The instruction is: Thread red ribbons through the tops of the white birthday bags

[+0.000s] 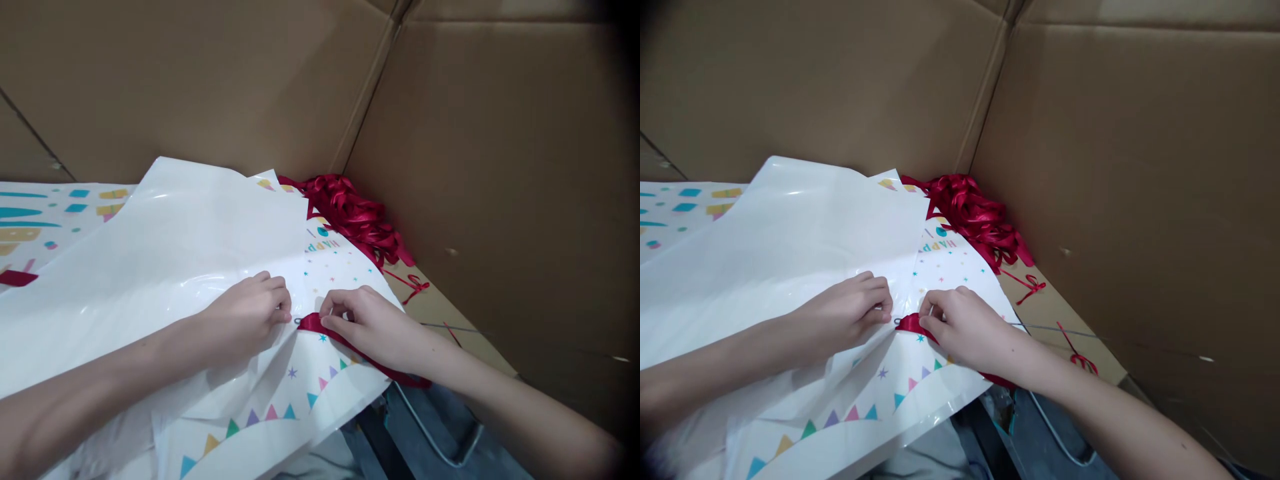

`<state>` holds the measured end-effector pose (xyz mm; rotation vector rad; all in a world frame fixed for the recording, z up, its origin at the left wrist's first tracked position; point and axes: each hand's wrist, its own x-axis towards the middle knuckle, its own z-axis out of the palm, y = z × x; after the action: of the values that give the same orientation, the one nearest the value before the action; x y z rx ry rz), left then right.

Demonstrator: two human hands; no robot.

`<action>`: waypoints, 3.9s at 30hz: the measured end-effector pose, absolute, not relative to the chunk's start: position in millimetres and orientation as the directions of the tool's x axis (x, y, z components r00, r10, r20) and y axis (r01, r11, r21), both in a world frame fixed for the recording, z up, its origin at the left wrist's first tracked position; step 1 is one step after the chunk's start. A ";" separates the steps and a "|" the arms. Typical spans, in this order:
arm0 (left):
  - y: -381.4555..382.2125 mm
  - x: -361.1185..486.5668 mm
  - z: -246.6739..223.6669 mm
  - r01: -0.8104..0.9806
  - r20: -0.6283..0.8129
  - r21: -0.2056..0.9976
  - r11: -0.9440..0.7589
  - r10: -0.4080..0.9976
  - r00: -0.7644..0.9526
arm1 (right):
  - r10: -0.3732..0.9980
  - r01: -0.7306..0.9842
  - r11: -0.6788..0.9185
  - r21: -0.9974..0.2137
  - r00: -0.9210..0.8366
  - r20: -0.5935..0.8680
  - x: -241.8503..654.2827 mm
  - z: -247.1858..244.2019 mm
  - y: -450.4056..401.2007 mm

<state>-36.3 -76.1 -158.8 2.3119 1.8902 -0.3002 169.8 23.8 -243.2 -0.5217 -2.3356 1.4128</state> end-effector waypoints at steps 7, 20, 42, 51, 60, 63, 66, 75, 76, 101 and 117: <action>-81.8 -29.6 -161.2 0.956 -0.173 -0.143 -0.258 0.957 0.233 | 0.519 0.109 0.442 -0.890 -0.841 0.155 169.2 -249.2 24.2; -84.4 -26.4 -156.9 0.974 -0.130 -0.070 -0.215 0.970 0.205 | 0.498 0.001 0.504 -0.864 -0.817 0.290 161.6 -251.7 21.1; -97.4 -34.3 -144.7 0.965 -0.215 -0.061 -0.256 0.947 0.238 | 0.424 0.139 0.424 -0.895 -0.904 0.060 203.2 -261.0 52.2; -98.0 -35.5 -144.4 0.951 -0.189 -0.077 -0.299 0.941 0.281 | 0.391 0.072 0.511 -0.856 -0.907 0.157 200.5 -264.1 48.5; -99.5 -33.2 -146.4 0.937 -0.196 -0.136 -0.321 0.936 0.292 | 0.371 0.000 0.466 -0.885 -0.908 0.196 210.2 -282.4 51.1; -100.9 -33.5 -146.9 0.935 -0.197 -0.158 -0.317 0.938 0.285 | 0.403 0.032 0.490 -0.871 -0.894 0.194 217.5 -289.7 52.1; -102.2 -34.4 -148.4 0.931 -0.190 -0.172 -0.321 0.939 0.288 | 0.400 0.124 0.468 -0.875 -0.913 0.084 232.5 -301.8 61.6; -102.4 -33.3 -148.2 0.931 -0.214 -0.204 -0.304 0.942 0.260 | 0.341 0.101 0.492 -0.865 -0.936 0.085 224.5 -292.4 50.5; -102.5 -32.8 -147.8 0.931 -0.214 -0.199 -0.307 0.940 0.265 | 0.346 0.129 0.473 -0.872 -0.937 0.049 230.0 -295.4 53.9; -96.9 -25.4 -150.8 0.933 -0.173 -0.169 -0.317 0.942 0.289 | 0.128 -0.102 -0.421 -0.901 -0.990 0.052 168.5 -308.4 52.7; -120.1 -12.9 -101.6 0.912 0.017 -0.322 -0.254 0.962 0.274 | 0.250 -0.218 -0.654 -0.725 -0.966 0.064 152.5 -295.7 14.7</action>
<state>-12.9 -120.1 -101.6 2.7093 2.0515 -0.3157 152.5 14.7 -295.7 -0.0598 -1.1502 2.6437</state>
